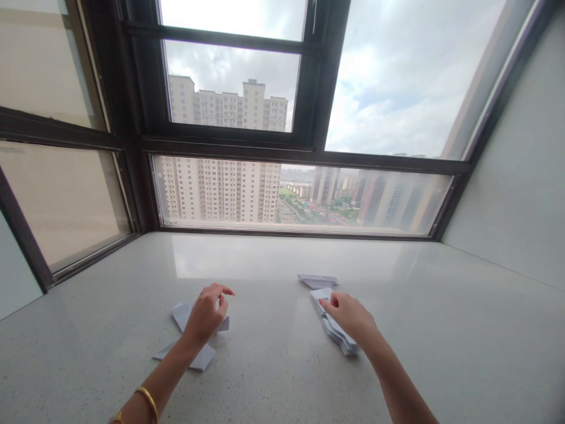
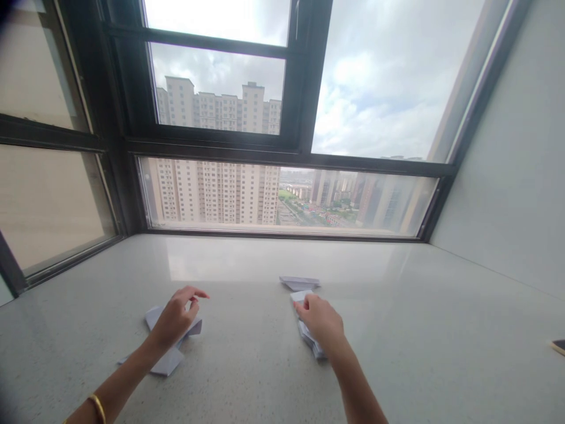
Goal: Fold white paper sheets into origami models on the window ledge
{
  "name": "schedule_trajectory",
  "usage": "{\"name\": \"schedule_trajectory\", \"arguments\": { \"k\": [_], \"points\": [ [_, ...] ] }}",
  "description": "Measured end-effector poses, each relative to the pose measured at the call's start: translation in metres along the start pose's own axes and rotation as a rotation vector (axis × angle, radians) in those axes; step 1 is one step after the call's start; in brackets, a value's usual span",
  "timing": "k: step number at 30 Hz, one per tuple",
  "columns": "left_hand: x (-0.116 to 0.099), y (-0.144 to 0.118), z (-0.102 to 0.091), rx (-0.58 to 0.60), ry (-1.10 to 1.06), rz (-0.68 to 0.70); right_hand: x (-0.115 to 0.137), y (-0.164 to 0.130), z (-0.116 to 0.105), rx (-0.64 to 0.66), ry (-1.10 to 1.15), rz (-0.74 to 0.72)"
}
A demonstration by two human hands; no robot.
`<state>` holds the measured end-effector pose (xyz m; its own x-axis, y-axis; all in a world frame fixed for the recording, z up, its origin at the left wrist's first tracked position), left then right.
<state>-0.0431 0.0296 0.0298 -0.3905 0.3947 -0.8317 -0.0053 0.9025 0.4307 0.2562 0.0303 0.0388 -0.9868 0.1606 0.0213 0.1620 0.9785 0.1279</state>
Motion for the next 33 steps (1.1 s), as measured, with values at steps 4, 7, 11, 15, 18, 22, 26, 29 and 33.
{"name": "schedule_trajectory", "arguments": {
  "k": [4,7,11,15,18,22,26,29,33],
  "points": [
    [-0.004,-0.007,0.002,0.163,0.459,0.082,0.07,-0.029,0.008,-0.042,0.017,-0.24],
    [-0.002,-0.015,0.011,0.281,0.553,0.04,0.105,-0.05,0.019,-0.008,0.034,-0.427],
    [0.008,-0.022,0.023,0.325,0.634,-0.07,0.113,-0.06,0.028,0.004,0.069,-0.457],
    [0.015,-0.021,0.026,0.281,0.624,-0.112,0.106,-0.058,0.033,0.015,0.118,-0.477],
    [0.005,-0.019,0.025,0.23,0.437,0.001,0.105,-0.058,0.036,0.014,0.222,-0.505],
    [-0.023,-0.023,0.021,0.152,-0.061,0.23,0.108,-0.062,0.039,-0.102,0.497,-0.552],
    [-0.028,-0.022,0.019,0.021,-0.586,-0.001,0.108,-0.064,0.041,-0.218,0.708,-0.571],
    [-0.02,-0.017,0.021,-0.027,-0.893,-0.195,0.107,-0.062,0.042,-0.196,0.75,-0.574],
    [-0.015,-0.017,0.026,-0.037,-1.077,-0.31,0.107,-0.06,0.039,-0.153,0.731,-0.613]
  ]
}}
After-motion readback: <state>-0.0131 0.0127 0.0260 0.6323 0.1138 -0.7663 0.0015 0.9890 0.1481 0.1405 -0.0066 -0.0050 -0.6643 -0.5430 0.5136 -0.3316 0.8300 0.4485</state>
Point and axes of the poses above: each hand's wrist, its own y-axis towards the middle knuckle, its own z-axis out of the palm, x = y × z, the point moved 2 cm from there along y, towards the middle knuckle, and after that the axes turned 15 degrees about -y, right-handed, at the moved point
